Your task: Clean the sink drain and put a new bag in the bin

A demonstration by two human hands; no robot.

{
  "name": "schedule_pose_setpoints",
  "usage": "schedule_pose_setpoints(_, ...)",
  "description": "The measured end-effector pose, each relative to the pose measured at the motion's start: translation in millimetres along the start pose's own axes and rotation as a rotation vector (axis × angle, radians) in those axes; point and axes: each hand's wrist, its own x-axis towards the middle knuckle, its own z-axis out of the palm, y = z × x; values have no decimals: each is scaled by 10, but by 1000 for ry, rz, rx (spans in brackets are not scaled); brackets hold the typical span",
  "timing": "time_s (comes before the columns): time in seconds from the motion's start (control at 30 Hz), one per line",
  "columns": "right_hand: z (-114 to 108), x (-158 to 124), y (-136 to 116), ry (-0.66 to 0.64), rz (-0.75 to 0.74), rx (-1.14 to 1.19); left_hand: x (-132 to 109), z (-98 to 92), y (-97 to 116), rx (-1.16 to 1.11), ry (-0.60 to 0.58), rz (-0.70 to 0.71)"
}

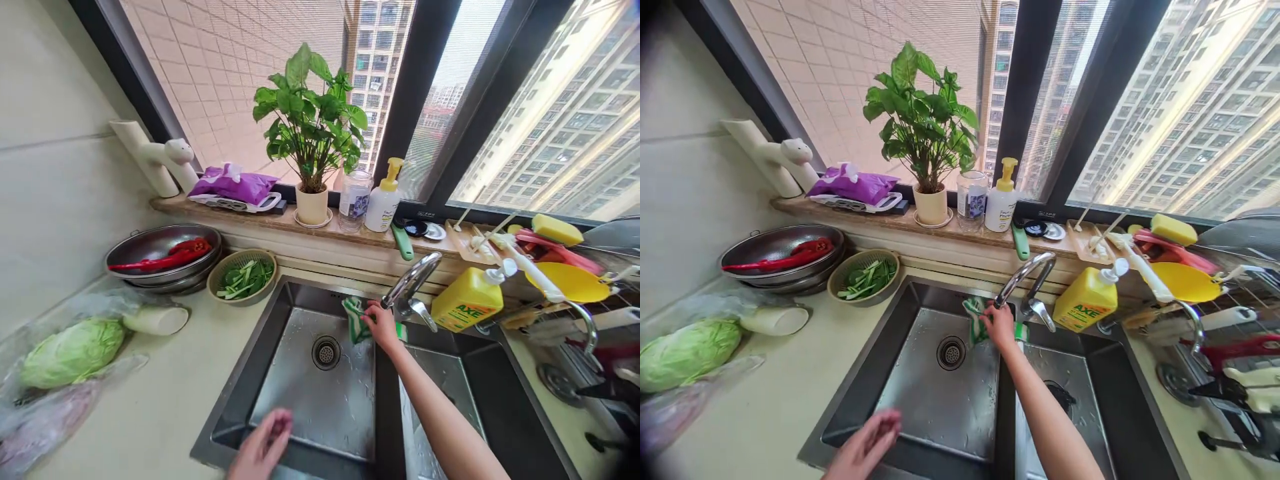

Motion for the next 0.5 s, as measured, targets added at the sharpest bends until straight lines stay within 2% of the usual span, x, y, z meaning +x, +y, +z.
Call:
schedule_pose_setpoints(0.1,-71,-285,9,-4,37,91,419,304,376,167,-171,145)
schedule_pose_setpoints(0.2,-114,-504,-72,-72,7,134,794,702,825,479,-204,340)
schedule_pose_setpoints(0.3,-277,-637,-212,-166,-140,160,1064,1092,1164,752,-267,484)
schedule_pose_setpoints(0.37,-479,-645,-274,-182,-260,132,1190,1291,1273,848,-300,484)
schedule_pose_setpoints(0.4,-598,-621,-280,-151,-284,77,1239,1362,1291,867,-299,466)
schedule_pose_setpoints(0.43,-723,-582,-264,-92,-261,-15,1278,1412,1290,871,-288,444)
schedule_pose_setpoints(0.5,-955,-471,-175,55,-49,-296,1333,1453,1249,868,-250,393)
